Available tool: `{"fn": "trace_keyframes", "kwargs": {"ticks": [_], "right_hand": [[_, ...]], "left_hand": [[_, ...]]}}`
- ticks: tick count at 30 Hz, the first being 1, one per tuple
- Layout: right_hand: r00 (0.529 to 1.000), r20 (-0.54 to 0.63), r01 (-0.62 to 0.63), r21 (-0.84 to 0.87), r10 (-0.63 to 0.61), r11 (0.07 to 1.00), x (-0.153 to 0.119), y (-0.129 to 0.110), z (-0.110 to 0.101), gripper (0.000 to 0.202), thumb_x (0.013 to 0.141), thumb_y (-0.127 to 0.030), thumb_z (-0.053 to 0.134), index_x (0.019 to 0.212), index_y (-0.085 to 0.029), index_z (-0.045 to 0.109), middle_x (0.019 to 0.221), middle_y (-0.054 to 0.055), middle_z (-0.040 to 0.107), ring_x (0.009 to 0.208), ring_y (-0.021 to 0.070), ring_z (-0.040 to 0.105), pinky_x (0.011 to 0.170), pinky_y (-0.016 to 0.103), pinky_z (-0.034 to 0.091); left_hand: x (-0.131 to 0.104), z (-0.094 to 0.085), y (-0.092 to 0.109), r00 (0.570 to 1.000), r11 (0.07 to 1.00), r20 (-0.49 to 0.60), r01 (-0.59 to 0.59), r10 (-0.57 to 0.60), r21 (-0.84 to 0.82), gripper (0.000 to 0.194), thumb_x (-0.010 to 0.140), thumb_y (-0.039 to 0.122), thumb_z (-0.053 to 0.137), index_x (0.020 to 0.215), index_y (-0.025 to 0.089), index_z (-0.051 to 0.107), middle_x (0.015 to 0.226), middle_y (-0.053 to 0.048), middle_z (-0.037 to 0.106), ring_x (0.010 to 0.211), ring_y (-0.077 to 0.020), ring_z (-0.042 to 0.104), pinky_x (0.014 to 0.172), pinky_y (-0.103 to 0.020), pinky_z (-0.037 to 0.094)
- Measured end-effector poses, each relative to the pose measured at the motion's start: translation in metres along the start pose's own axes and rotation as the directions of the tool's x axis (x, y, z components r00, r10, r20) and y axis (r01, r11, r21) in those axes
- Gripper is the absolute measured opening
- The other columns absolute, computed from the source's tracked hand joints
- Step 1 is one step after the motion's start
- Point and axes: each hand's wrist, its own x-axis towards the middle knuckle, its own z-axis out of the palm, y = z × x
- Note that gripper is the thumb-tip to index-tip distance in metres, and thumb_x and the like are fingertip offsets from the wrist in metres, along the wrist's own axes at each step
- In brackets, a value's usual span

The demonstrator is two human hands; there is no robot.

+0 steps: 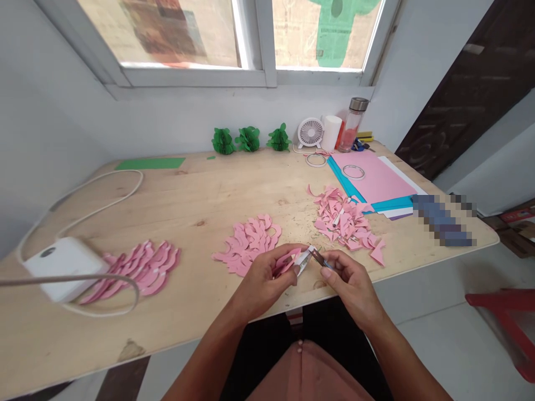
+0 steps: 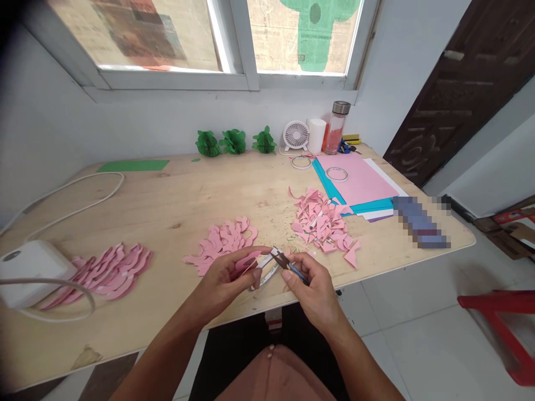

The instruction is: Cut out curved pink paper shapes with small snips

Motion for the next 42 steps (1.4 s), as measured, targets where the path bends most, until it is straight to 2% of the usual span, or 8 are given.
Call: {"fn": "trace_keyframes", "kwargs": {"ticks": [19,32,42], "right_hand": [[0.998,-0.005,0.056,-0.058,-0.057,0.997,0.0009,0.0048,-0.001,0.024,0.08,-0.037,0.061,0.096,-0.02,0.063,0.08,0.001,0.063,0.074,0.0145,0.056,0.064,0.023,0.044],[0.995,-0.054,0.073,-0.227,-0.087,0.971,-0.0009,0.0034,-0.0029,0.019,0.08,-0.033,0.059,0.092,-0.018,0.062,0.087,0.003,0.064,0.082,0.0178,0.059,0.073,0.027,0.044],[0.992,-0.074,0.081,-0.278,-0.105,0.957,-0.0028,0.0039,-0.0021,0.019,0.082,-0.035,0.057,0.09,-0.018,0.061,0.082,0.002,0.062,0.078,0.017,0.059,0.069,0.025,0.044]], "left_hand": [[0.0,0.0011,-0.0003,1.0,1.0,-0.022,0.007,-0.007,-0.003,0.036,0.078,0.021,0.054,0.112,0.013,0.064,0.06,0.001,0.054,0.056,-0.0107,0.047,0.056,-0.022,0.042],[-0.0012,0.0004,-0.001,1.0,1.0,-0.011,0.004,-0.003,0.029,0.037,0.079,0.021,0.054,0.114,0.015,0.063,0.057,0.002,0.051,0.057,-0.0114,0.049,0.057,-0.022,0.043],[-0.0026,0.001,-0.0002,1.0,1.0,-0.014,0.014,-0.013,0.023,0.038,0.078,0.021,0.055,0.115,0.014,0.063,0.058,0.002,0.052,0.058,-0.0112,0.048,0.057,-0.022,0.043]]}}
